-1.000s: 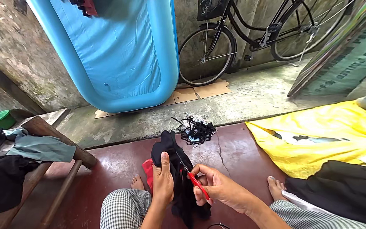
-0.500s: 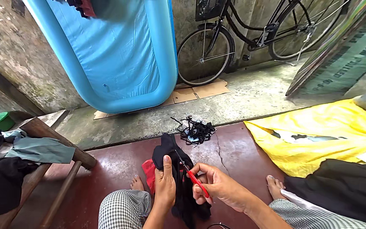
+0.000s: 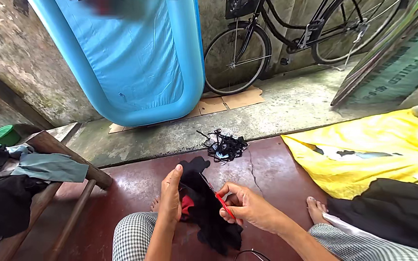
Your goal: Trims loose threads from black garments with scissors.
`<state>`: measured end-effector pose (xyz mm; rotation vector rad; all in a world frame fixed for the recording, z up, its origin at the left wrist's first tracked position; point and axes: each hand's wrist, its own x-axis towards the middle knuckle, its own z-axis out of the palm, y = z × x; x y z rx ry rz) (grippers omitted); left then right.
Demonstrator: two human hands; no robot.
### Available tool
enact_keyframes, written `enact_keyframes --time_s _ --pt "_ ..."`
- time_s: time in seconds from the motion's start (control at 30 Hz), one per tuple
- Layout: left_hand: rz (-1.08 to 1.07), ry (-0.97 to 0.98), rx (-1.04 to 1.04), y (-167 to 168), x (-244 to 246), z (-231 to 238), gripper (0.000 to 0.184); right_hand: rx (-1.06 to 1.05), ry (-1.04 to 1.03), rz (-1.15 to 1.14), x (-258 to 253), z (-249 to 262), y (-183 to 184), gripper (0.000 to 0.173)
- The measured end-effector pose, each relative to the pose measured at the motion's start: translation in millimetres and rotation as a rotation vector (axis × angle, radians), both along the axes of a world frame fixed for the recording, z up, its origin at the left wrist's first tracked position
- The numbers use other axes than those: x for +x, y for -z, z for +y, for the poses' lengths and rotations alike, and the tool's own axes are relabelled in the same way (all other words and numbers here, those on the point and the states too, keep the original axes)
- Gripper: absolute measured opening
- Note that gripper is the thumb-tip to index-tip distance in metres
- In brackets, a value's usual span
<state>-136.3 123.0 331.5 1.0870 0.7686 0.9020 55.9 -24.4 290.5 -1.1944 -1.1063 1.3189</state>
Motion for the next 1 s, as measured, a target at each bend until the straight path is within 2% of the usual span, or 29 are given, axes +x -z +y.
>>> enact_keyframes --time_s 0.23,0.5,0.73,0.9,0.97,1.0 --pt "0.207 0.097 -0.115 3.4 0.4 12.3 0.031 -0.086 -0.074 -0.146 -4.3 -1.9 10.1 0.038" --pt "0.354 0.157 0.136 10.9 -6.9 19.4 0.025 -0.129 -0.135 -0.235 -7.3 -2.9 24.2 0.036" --pt "0.346 0.151 0.131 9.4 -10.8 21.1 0.023 -0.146 -0.167 -0.274 -9.7 -3.2 23.9 0.039" --pt "0.494 0.202 0.240 17.0 -10.9 23.2 0.083 -0.160 -0.180 -0.287 -11.7 -1.8 25.8 0.040" --pt "0.524 0.252 0.334 17.3 -12.2 24.3 0.094 -0.166 -0.185 -0.296 -13.0 -1.4 25.6 0.041" --pt "0.530 0.287 0.371 16.7 -13.4 24.5 0.089 -0.168 -0.186 -0.299 -13.2 -1.3 25.5 0.041"
